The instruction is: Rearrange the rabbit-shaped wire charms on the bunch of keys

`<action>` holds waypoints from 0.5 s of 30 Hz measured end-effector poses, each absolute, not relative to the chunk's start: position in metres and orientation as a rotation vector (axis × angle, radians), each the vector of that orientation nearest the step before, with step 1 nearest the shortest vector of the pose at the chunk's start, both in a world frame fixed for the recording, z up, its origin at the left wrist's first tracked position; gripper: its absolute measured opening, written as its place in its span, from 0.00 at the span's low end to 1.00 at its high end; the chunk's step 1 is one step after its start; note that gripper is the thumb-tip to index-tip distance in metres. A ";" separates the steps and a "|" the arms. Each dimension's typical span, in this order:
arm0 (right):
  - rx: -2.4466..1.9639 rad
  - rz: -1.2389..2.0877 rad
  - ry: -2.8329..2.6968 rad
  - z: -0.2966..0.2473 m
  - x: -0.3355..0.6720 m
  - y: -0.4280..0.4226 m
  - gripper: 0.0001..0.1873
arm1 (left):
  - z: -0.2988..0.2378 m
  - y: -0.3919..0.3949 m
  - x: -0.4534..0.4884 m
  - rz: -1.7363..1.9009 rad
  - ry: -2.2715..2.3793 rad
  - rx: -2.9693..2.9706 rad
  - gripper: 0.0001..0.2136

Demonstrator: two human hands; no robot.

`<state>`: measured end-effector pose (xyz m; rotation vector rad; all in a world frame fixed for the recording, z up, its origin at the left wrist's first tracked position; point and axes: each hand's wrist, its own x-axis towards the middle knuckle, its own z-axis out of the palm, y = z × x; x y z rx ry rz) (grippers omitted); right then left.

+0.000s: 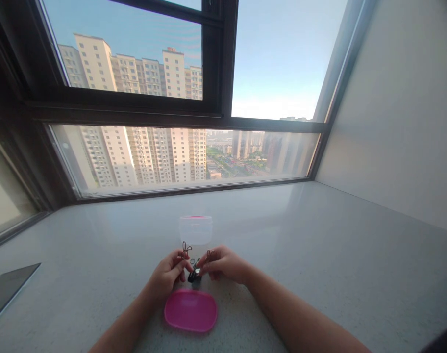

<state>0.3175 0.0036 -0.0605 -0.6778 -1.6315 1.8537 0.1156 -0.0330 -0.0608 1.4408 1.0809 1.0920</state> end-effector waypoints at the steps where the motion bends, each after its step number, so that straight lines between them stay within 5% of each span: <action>1: -0.677 1.856 -1.631 -0.061 0.317 0.004 0.17 | -0.061 -0.033 0.115 1.090 1.081 1.442 0.10; 15: -0.751 1.792 -1.672 -0.057 0.315 0.001 0.21 | -0.057 -0.035 0.118 1.103 1.089 1.442 0.14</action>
